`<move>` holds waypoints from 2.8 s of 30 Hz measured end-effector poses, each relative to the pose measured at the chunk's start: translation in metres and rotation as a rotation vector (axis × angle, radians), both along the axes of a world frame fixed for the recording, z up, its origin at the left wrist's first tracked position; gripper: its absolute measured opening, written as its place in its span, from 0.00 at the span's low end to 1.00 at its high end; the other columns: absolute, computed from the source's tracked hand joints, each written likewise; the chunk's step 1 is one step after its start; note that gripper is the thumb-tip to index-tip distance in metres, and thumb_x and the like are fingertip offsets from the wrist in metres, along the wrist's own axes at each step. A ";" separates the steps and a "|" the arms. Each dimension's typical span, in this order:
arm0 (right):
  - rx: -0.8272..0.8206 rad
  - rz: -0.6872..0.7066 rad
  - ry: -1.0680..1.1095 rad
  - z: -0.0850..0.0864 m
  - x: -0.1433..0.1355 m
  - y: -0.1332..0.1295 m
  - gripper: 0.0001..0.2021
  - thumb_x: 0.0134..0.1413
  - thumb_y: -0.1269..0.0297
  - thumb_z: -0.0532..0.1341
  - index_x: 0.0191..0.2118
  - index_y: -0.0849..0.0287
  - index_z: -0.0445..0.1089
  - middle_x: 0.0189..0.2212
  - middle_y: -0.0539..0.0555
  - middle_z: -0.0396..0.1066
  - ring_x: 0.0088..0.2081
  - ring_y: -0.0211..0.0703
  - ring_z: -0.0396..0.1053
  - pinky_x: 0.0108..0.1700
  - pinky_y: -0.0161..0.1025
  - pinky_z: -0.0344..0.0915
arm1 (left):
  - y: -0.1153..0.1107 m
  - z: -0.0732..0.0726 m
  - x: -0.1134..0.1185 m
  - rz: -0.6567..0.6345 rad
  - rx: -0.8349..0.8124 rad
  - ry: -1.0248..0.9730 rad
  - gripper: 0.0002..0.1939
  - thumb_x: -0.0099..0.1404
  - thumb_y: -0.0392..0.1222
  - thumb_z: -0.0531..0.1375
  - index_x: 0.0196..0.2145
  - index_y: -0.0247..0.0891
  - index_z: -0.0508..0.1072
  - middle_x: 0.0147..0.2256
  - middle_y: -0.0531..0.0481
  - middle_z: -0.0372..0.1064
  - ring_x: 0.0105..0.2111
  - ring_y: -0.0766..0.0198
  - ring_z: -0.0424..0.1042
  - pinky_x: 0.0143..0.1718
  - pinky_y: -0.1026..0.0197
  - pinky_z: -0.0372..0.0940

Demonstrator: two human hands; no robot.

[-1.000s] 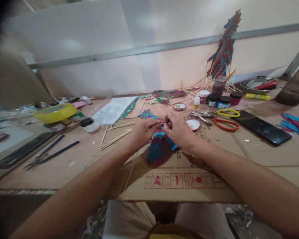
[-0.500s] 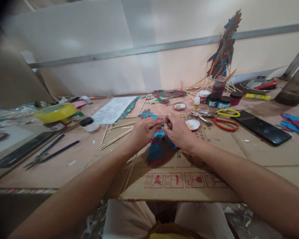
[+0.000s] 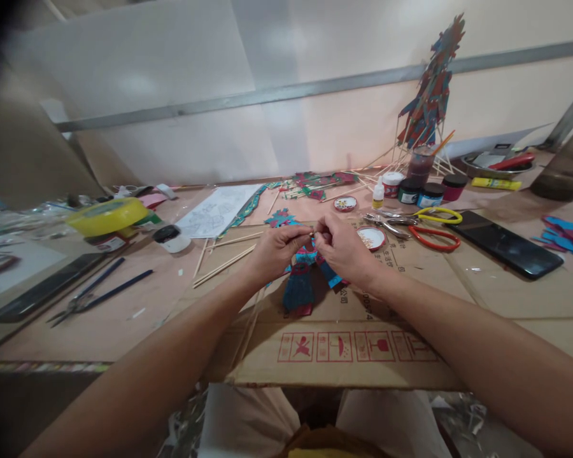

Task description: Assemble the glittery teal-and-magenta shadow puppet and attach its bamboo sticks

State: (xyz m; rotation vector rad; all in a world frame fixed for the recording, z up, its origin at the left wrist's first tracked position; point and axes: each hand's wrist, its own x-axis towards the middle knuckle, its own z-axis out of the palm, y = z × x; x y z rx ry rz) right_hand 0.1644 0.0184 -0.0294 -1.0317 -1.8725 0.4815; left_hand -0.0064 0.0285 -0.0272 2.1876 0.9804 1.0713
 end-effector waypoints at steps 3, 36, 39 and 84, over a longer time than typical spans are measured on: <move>-0.016 0.009 0.004 0.001 0.000 0.000 0.05 0.48 0.73 0.54 0.27 0.55 0.57 0.22 0.46 0.55 0.24 0.37 0.53 0.27 0.35 0.51 | -0.001 0.000 -0.001 0.015 0.002 0.000 0.10 0.65 0.36 0.58 0.36 0.40 0.81 0.34 0.51 0.79 0.37 0.63 0.76 0.42 0.64 0.68; -0.011 -0.016 -0.021 0.001 -0.002 0.000 0.05 0.45 0.72 0.52 0.26 0.55 0.55 0.22 0.47 0.54 0.25 0.38 0.52 0.27 0.36 0.49 | 0.005 -0.004 -0.002 -0.055 0.009 -0.030 0.11 0.66 0.39 0.58 0.38 0.40 0.81 0.34 0.52 0.79 0.34 0.65 0.76 0.39 0.66 0.68; -0.022 -0.018 -0.016 0.001 -0.002 0.000 0.04 0.45 0.71 0.52 0.27 0.55 0.55 0.22 0.47 0.54 0.24 0.38 0.52 0.26 0.36 0.49 | 0.005 -0.004 -0.002 -0.040 0.020 -0.024 0.11 0.66 0.38 0.58 0.39 0.40 0.81 0.36 0.51 0.79 0.36 0.64 0.77 0.40 0.65 0.68; -0.002 -0.011 -0.095 0.001 0.000 0.001 0.05 0.47 0.71 0.52 0.28 0.54 0.54 0.22 0.47 0.54 0.25 0.39 0.51 0.28 0.37 0.49 | 0.002 -0.008 0.000 0.006 0.000 -0.065 0.10 0.65 0.37 0.59 0.38 0.41 0.81 0.37 0.51 0.80 0.35 0.63 0.77 0.40 0.63 0.70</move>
